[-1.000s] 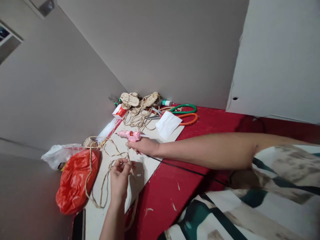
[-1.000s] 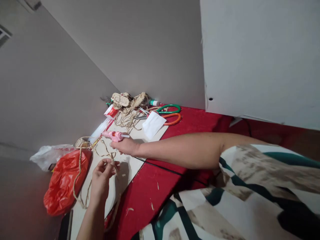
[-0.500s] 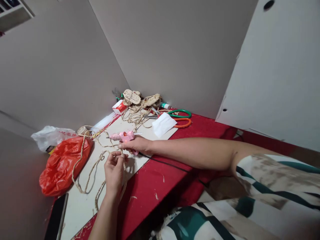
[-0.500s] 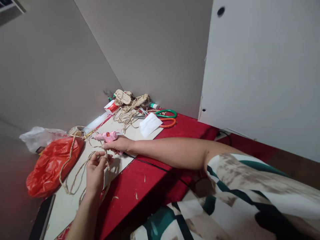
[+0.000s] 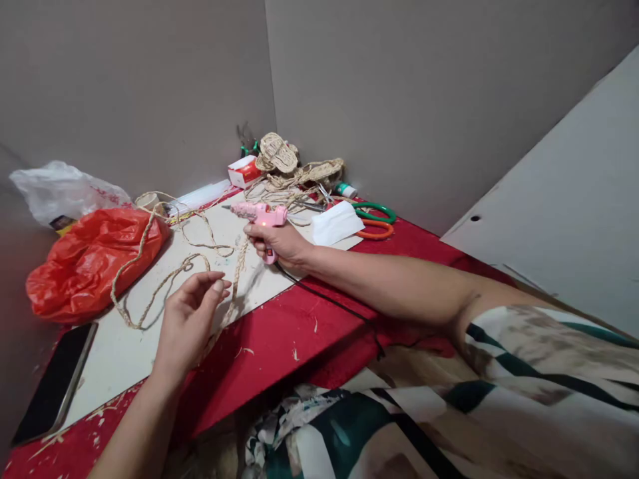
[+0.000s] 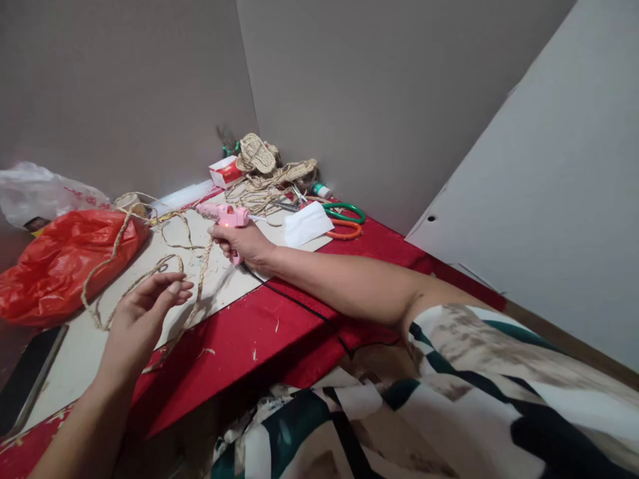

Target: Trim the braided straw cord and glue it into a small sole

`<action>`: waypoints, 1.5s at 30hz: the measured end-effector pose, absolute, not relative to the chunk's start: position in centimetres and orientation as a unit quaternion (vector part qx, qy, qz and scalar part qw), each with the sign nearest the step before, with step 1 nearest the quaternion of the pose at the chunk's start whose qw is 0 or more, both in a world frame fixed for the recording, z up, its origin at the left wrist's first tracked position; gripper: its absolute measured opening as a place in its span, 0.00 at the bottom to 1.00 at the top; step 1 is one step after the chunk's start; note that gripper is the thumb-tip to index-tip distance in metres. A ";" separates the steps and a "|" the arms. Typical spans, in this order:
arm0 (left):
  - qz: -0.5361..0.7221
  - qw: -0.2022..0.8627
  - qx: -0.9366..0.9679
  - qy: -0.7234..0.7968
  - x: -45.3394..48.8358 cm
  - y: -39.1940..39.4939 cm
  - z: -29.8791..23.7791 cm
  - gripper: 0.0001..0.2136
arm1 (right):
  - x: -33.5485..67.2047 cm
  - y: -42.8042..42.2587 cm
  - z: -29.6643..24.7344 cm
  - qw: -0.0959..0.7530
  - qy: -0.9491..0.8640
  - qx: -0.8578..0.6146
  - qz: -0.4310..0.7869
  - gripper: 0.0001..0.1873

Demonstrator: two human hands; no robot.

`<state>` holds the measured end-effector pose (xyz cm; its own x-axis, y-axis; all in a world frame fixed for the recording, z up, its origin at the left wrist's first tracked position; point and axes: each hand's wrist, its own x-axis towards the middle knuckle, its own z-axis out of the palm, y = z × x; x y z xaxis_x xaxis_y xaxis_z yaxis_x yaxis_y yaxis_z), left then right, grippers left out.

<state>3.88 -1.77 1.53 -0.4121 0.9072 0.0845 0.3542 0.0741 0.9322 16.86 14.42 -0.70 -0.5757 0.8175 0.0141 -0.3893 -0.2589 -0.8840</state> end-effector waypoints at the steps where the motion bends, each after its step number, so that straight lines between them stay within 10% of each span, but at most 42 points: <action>1: 0.453 0.228 0.514 0.692 4.3 -2.9 1.8 0.15 | 16.8 14.6 -0.7 0.410 -0.446 -0.234 0.760 0.09; 11: 0.038 0.078 0.710 0.699 6.8 -9.4 -1.6 0.12 | 16.8 14.5 -0.9 0.408 -0.451 -0.243 0.755 0.09; 16: -0.010 0.229 0.677 0.699 4.7 -17.6 -0.5 0.07 | 16.8 14.3 -1.0 0.413 -0.445 -0.249 0.755 0.10; 21: 0.196 0.073 0.576 0.791 2.6 -21.5 -1.6 0.06 | 16.8 13.6 -1.0 0.403 -0.448 -0.250 0.757 0.09; 27: 0.239 -0.229 0.357 0.874 -3.3 -21.4 -5.7 0.31 | 17.0 13.4 -0.7 0.414 -0.441 -0.257 0.754 0.08; 37: 0.159 -0.143 0.371 0.904 -2.6 -19.9 -6.4 0.33 | 16.9 13.0 -1.2 0.380 -0.469 -0.243 0.760 0.09; 45: 0.372 -0.054 0.432 0.820 3.8 -21.0 -4.0 0.12 | 17.0 12.9 -0.7 0.374 -0.472 -0.255 0.756 0.10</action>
